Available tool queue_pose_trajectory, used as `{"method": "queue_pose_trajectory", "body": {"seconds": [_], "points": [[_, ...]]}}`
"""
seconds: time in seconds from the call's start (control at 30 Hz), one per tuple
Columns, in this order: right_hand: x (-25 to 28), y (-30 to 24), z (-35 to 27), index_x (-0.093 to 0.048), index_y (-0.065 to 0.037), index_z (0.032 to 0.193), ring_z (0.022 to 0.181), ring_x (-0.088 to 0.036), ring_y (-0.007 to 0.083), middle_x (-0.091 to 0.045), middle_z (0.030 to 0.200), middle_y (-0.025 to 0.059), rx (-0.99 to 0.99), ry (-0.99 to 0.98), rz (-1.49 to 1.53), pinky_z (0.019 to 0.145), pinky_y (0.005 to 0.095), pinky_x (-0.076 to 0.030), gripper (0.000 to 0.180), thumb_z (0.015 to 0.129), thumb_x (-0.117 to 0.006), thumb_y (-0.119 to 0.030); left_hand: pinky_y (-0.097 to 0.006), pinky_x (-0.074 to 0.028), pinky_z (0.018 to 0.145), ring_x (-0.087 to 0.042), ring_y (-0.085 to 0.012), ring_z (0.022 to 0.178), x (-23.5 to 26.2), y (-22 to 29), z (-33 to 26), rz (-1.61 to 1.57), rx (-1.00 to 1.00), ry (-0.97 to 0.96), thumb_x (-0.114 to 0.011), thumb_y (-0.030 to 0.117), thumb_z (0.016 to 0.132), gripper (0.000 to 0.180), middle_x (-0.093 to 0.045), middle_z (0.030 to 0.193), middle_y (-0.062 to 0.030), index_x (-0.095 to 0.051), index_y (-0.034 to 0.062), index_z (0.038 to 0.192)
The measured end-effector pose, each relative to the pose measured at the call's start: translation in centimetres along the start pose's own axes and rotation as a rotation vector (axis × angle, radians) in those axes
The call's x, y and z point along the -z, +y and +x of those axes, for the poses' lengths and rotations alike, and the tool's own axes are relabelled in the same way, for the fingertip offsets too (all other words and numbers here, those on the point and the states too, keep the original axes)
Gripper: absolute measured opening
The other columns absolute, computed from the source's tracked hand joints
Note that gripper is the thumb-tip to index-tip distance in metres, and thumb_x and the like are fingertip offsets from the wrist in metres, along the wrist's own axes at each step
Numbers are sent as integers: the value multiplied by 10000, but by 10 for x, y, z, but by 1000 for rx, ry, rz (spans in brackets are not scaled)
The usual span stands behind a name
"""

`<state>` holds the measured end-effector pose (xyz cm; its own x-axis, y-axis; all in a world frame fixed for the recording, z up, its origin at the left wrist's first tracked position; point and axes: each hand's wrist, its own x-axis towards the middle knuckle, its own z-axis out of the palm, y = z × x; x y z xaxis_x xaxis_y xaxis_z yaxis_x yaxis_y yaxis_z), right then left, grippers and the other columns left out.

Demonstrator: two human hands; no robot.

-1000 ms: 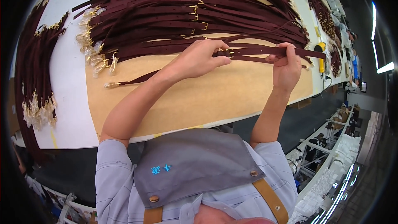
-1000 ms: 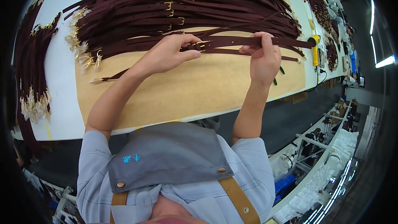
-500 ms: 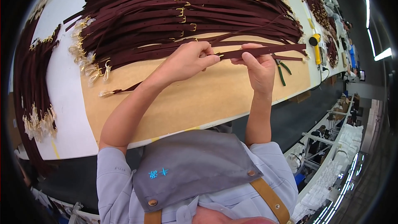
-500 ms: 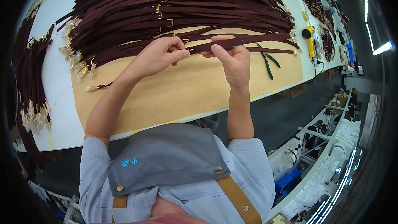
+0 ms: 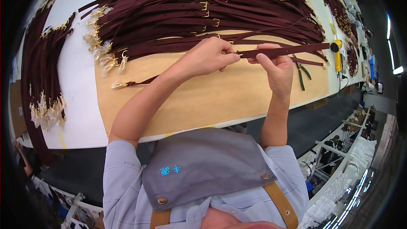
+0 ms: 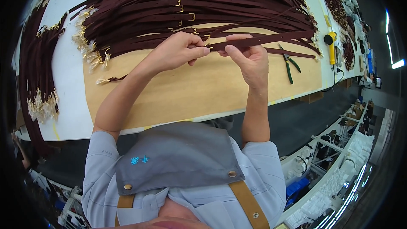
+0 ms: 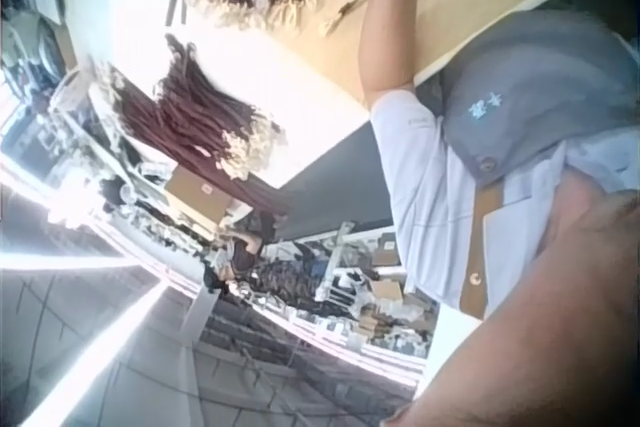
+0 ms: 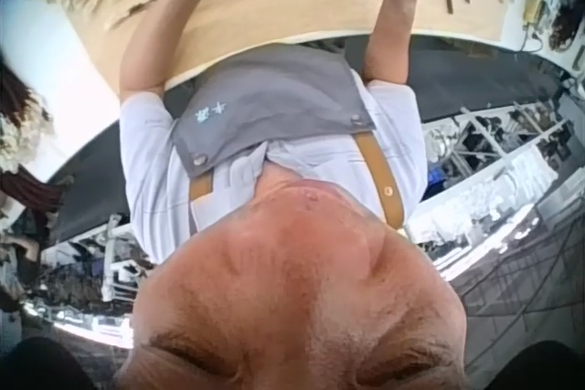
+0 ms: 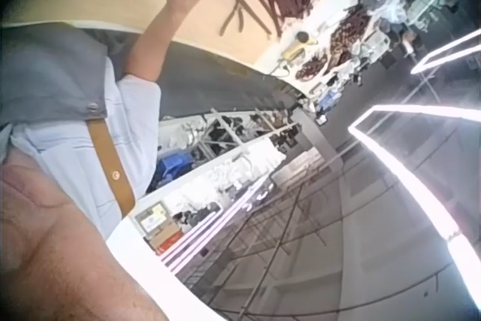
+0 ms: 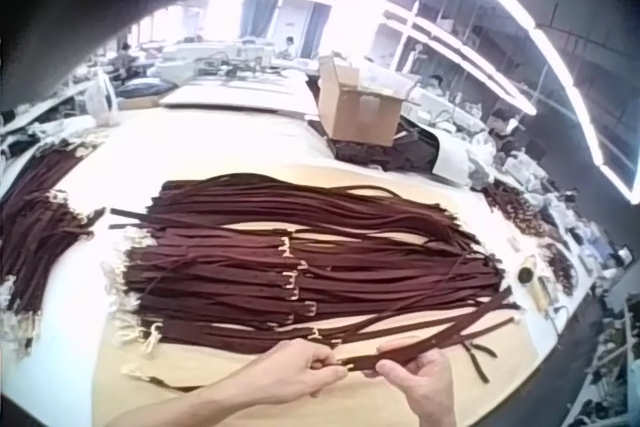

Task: Assembling and finishing leather bag straps by inserting buckles and securing them.

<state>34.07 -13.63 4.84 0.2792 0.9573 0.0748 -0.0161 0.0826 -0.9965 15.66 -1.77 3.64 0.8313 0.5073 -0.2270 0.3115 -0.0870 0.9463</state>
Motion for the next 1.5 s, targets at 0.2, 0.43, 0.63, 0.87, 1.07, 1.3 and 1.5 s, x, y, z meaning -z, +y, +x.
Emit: {"method": "queue_pose_trajectory", "body": {"seconds": [0.2, 0.43, 0.63, 0.87, 1.07, 1.3, 1.5], "points": [[-4, -4, 15, -636, 27, 1068, 840, -665, 155, -672, 925, 83, -73, -193, -158, 748, 261, -545, 260, 821, -712, 1, -265, -352, 514, -470, -73, 537, 8, 1, -9, 75, 74, 6, -602, 318, 873, 317, -545, 583, -2, -631, 19, 774], [-22, 38, 45, -662, 0, 902, 817, -604, 106, -638, 918, 45, -53, -580, -91, 706, 216, -488, 220, 756, -788, -105, -246, -349, 527, -459, -54, 571, 14, -37, -21, -59, 20, -158, -606, 247, 904, 240, -526, 617, 31, -643, 19, 841], [-35, 62, 40, -555, -82, 732, 565, -336, 16, -426, 639, -106, -429, -598, -223, 504, 218, -253, 285, 809, -769, -253, -221, -338, 541, -414, -35, 594, 21, -64, -45, -377, 121, -139, -569, 207, 925, 191, -510, 686, 46, -619, 23, 908], [-46, 31, 16, -600, -20, 846, 731, -511, 105, -559, 793, 0, -45, -504, -580, 657, 271, -428, 195, 801, -745, -143, -222, -312, 529, -392, -42, 600, 13, -75, -31, -111, 50, -294, -523, 237, 954, 232, -483, 692, 73, -618, 46, 1046], [-117, 5, 13, -589, -23, 863, 828, -505, 289, -524, 840, 102, 413, -580, -831, 733, 394, -446, 258, 768, -753, -197, -268, -444, 918, -519, -152, 1092, 3, -112, -42, -403, -409, -61, -495, 162, 984, 253, -551, 1185, -90, -567, 13, 1176], [-118, 1, 5, -579, -30, 929, 876, -518, 294, -543, 882, 104, 438, -570, -835, 765, 407, -451, 270, 776, -736, -187, -268, -460, 883, -548, -130, 1029, -10, -116, -36, -243, -183, -2, -547, 206, 956, 282, -595, 1083, -87, -590, -7, 1135], [-151, 4, -14, -561, -50, 949, 933, -570, 312, -581, 935, 119, 540, -735, -675, 764, 414, -458, 260, 788, -722, -176, -259, -460, 760, -541, -93, 870, 2, -59, -32, -16, 232, -175, -575, 216, 938, 285, -622, 901, -53, -614, -31, 1075]]}}
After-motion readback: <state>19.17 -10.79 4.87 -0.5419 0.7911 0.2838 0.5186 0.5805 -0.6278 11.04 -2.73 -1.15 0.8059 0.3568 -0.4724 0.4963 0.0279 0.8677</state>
